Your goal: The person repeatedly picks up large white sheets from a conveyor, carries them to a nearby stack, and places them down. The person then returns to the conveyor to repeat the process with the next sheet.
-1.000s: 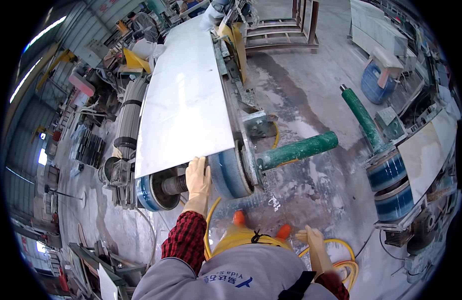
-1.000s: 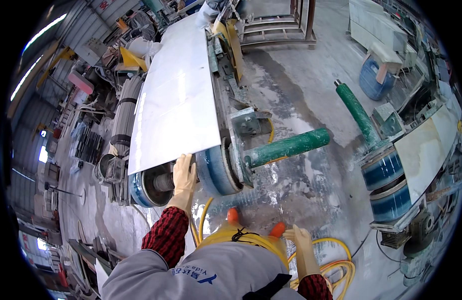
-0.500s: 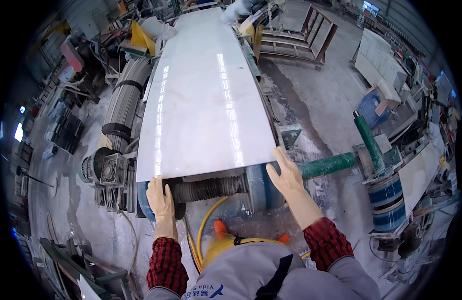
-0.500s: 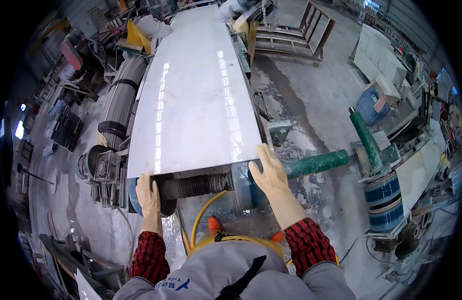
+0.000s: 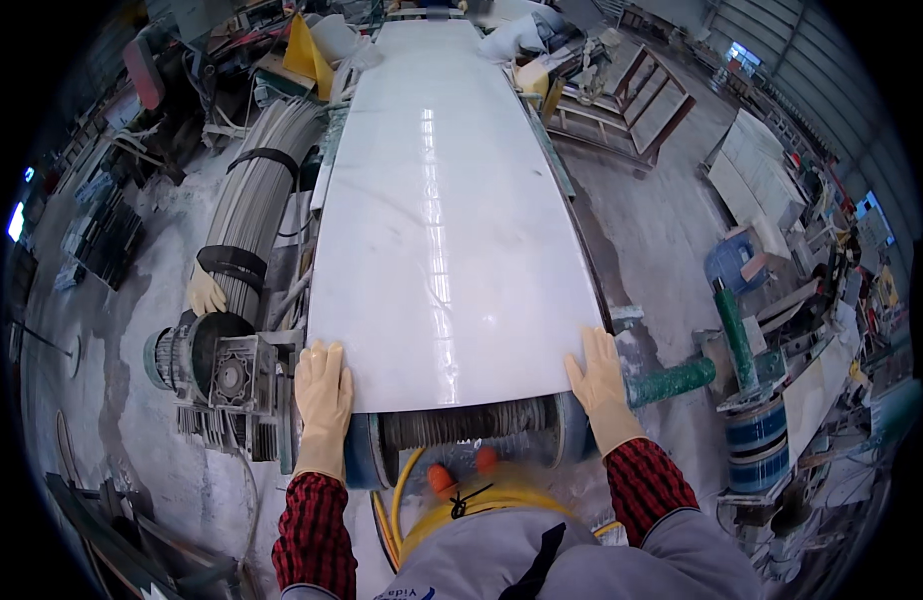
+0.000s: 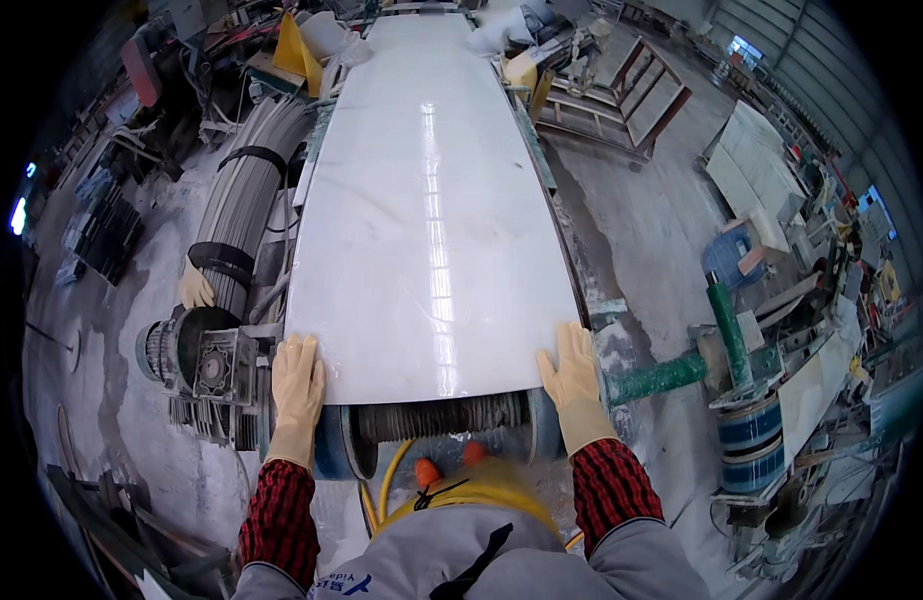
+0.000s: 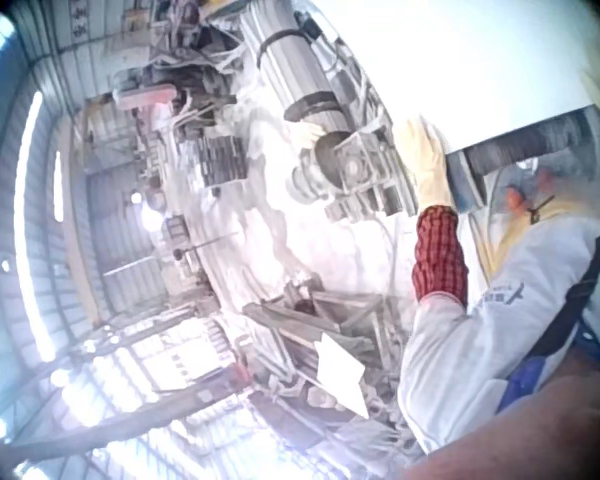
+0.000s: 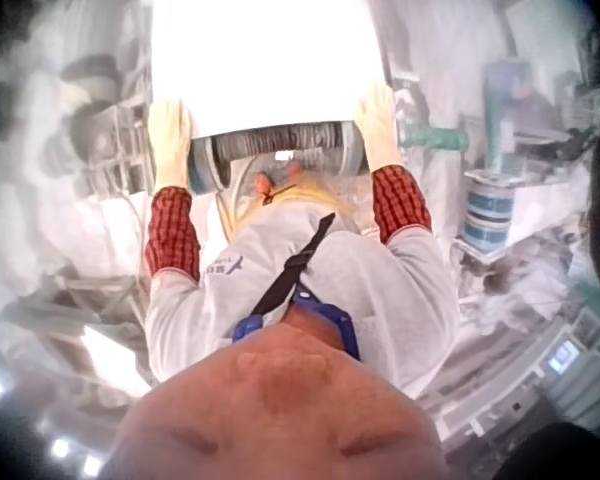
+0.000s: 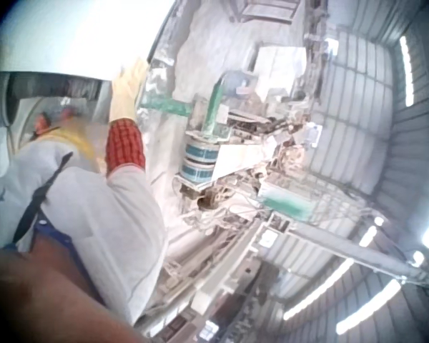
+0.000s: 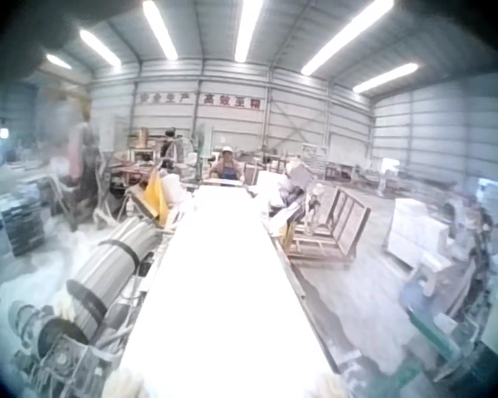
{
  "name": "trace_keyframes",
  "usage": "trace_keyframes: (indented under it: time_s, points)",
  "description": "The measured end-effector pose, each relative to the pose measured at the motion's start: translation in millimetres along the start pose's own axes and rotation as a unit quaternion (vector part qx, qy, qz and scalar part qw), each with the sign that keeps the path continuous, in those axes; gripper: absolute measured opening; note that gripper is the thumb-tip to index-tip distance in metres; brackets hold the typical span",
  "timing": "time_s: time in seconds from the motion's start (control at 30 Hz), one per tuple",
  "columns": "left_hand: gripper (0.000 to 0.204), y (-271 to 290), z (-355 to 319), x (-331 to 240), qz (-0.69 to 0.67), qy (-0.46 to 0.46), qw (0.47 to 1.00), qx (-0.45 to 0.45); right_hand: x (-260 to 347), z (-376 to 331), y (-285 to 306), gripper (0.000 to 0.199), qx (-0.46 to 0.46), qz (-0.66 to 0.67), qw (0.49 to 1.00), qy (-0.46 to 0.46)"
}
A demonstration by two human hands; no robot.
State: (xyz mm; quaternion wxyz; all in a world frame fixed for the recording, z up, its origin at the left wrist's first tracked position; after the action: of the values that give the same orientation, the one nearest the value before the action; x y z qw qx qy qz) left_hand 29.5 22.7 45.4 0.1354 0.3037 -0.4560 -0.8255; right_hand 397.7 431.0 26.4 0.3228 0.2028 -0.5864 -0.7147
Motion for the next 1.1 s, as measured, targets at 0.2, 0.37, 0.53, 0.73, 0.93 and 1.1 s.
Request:
trace_keyframes:
  time_s: [0.2, 0.37, 0.53, 0.73, 0.93, 1.1]
  points:
    - [0.051, -4.3, 38.1, -11.8, 0.049, 0.007, 0.998, -0.033, 9.2, 44.8, -1.9, 0.071, -0.045, -0.018, 0.996, 0.075]
    - [0.048, -0.4, 52.7, -21.9, 0.047, 0.023, 0.998, -0.029, 12.1, 94.1, -14.4, 0.067, -0.091, 0.004, 0.990, 0.107]
    - [0.046, 4.0, 60.4, -25.4, 0.045, 0.022, 0.998, -0.032, 11.1, 148.2, -28.3, 0.064, -0.059, 0.024, 0.992, 0.108]
    - [0.042, 10.0, 63.1, -30.3, 0.041, 0.021, 0.998, -0.040, -0.1, 199.5, -51.1, 0.065, -0.043, 0.070, 0.993, 0.089]
    - [0.039, 15.0, 64.2, -32.6, 0.034, 0.024, 0.998, -0.043, -11.0, 201.4, -63.9, 0.071, -0.068, 0.076, 0.988, 0.114]
    - [0.037, 15.2, 57.9, -31.2, 0.018, 0.015, 0.998, -0.066, -16.5, 170.5, -59.6, 0.071, -0.047, 0.067, 0.992, 0.101]
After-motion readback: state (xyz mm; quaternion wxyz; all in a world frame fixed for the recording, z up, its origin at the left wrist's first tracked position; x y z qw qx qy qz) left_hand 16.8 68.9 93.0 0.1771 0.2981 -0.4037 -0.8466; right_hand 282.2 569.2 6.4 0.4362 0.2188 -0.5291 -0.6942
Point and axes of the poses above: each hand's wrist, its own z-axis towards the middle knuckle, its own y-axis out of the back of the hand, x = y × z, the point moved 4 cm from there along z, towards the middle knuckle, and after that the axes turned 14 degrees about -z, right-handed, at the moved point
